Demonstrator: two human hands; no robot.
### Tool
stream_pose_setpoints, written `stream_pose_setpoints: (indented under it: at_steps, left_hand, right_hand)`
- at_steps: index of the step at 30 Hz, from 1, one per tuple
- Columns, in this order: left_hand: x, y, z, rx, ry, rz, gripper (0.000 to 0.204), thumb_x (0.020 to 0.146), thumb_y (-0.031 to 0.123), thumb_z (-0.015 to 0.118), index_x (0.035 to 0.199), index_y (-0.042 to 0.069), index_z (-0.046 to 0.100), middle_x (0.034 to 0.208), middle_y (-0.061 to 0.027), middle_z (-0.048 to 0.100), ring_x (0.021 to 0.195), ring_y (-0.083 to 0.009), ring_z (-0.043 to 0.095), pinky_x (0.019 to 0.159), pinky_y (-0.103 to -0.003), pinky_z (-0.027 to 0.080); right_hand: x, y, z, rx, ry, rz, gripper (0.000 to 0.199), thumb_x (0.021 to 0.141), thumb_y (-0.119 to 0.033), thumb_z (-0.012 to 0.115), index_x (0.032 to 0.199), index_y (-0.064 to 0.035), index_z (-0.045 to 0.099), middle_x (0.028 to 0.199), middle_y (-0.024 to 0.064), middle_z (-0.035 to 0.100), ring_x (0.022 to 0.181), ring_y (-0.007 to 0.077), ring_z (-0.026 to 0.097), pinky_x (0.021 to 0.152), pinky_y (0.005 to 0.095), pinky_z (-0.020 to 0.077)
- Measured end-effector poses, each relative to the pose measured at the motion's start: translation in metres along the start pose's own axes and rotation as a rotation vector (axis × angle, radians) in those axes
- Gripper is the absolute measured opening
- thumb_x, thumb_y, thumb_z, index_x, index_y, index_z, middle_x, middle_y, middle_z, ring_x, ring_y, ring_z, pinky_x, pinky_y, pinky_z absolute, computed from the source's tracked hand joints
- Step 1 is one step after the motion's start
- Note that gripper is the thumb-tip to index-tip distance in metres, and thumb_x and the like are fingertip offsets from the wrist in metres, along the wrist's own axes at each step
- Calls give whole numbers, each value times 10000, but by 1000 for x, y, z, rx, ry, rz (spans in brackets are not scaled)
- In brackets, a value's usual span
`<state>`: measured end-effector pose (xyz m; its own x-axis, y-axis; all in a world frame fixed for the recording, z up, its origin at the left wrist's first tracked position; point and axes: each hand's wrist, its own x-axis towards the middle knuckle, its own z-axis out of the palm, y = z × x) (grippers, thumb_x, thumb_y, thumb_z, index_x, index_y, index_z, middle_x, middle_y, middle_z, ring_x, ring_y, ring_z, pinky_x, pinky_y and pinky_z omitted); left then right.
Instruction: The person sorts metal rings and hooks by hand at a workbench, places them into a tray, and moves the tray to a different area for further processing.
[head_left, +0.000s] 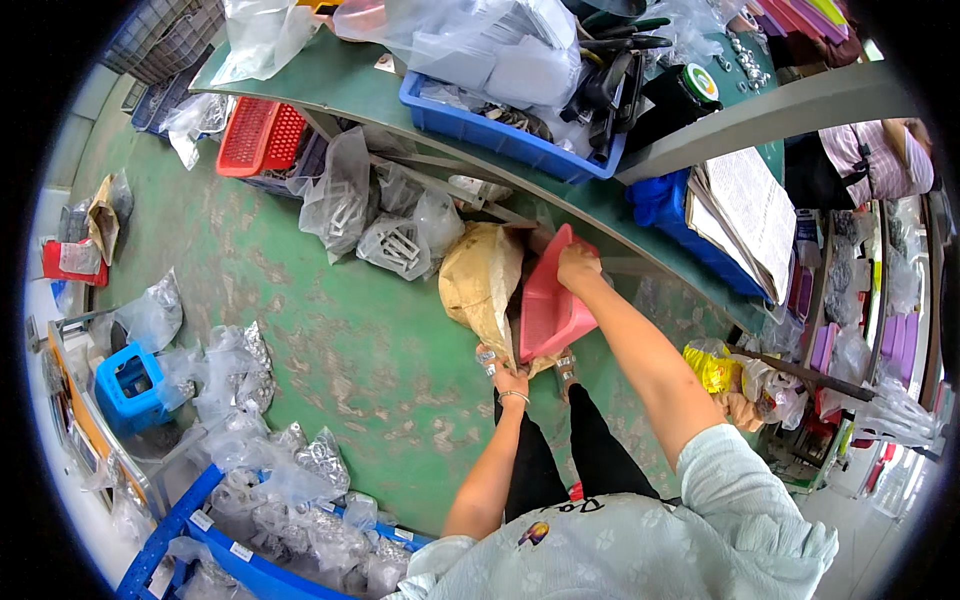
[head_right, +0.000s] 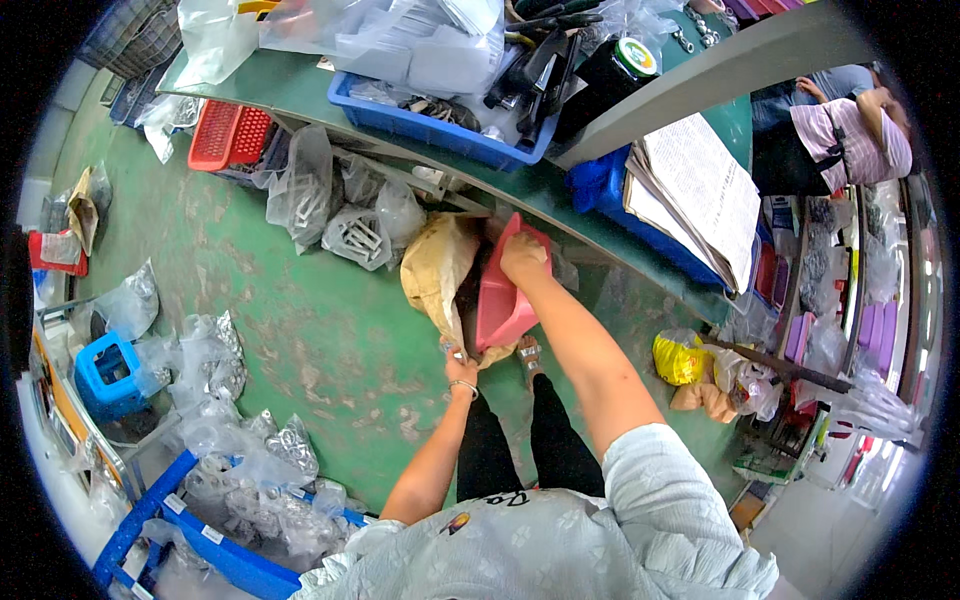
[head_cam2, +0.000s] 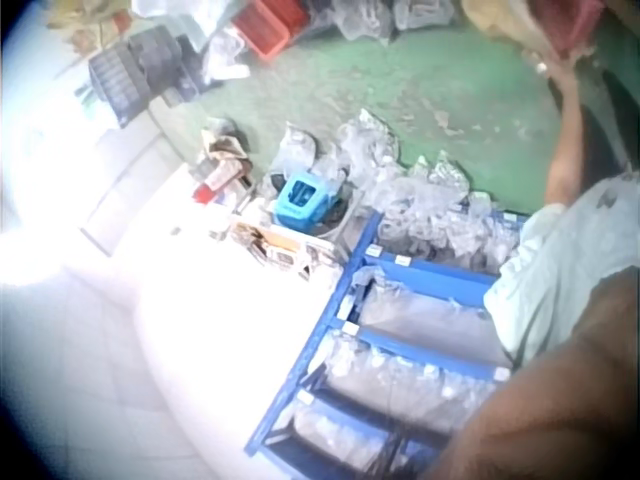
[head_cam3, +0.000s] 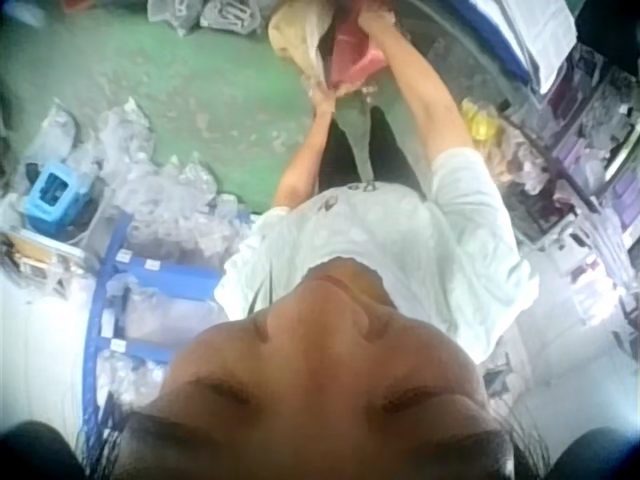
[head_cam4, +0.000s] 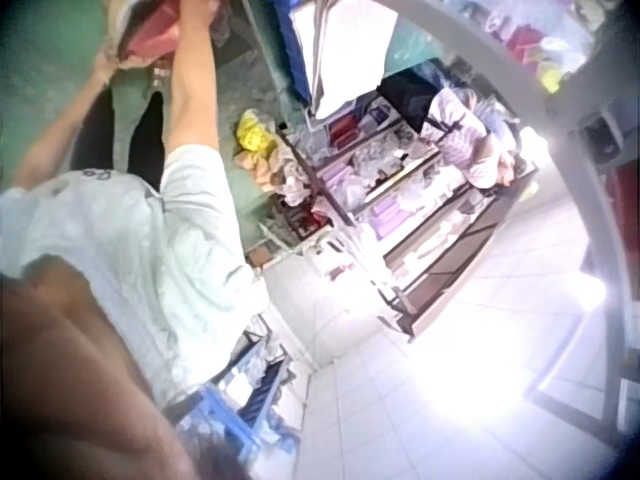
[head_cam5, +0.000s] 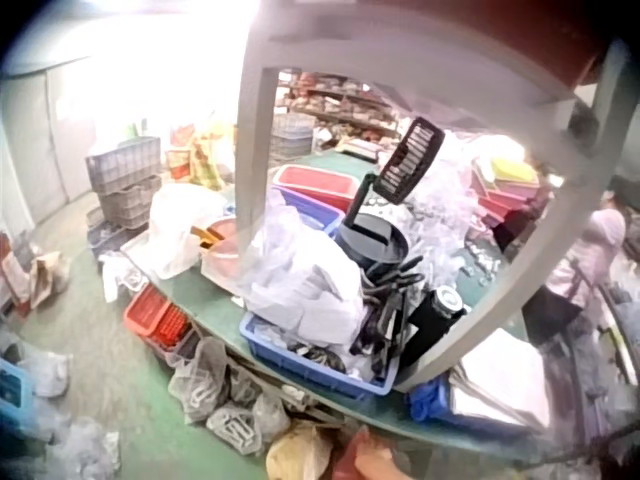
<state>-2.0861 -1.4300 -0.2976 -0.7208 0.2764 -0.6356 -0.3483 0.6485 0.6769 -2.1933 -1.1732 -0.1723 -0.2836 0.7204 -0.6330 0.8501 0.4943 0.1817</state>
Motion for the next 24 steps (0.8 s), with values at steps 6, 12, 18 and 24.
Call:
stream_pose_setpoints:
  at_steps: [6, 12, 18, 24]
  left_hand:
    - [1, -6, 1, -105, -12, -94, 427, 653, -25, 585, 1060, 12, 462, 628, -58, 495, 577, -169, 518, 541, -309, 452]
    - [-2, -14, -2, -266, 98, -197, 410, 713, 30, 600, 1086, -8, 433, 778, -109, 530, 597, -193, 536, 509, -314, 463]
    - [-14, 41, -6, -621, -32, -969, 440, 760, 331, 648, 985, 5, 458, 685, -135, 500, 427, -231, 448, 435, -373, 449]
    - [-17, 0, 44, -617, -139, -1103, 460, 815, 474, 526, 859, 19, 476, 807, -143, 557, 696, -275, 570, 628, -426, 518]
  right_hand:
    - [-7, 34, 0, 37, 0, -3, 373, 752, -98, 536, 1112, 1, 531, 1191, 192, 503, 1074, 341, 520, 861, 404, 459]
    - [-42, 110, -4, 163, 58, -5, 262, 737, -101, 510, 955, -12, 624, 1046, 223, 576, 993, 346, 564, 823, 401, 472]
    - [-86, 275, 84, 461, -29, -45, 178, 690, -87, 506, 618, 50, 593, 603, 221, 578, 625, 301, 616, 592, 391, 502]
    - [-219, 366, 118, 961, -50, 407, 199, 703, -74, 522, 649, 117, 545, 540, 154, 542, 439, 222, 541, 380, 358, 424]
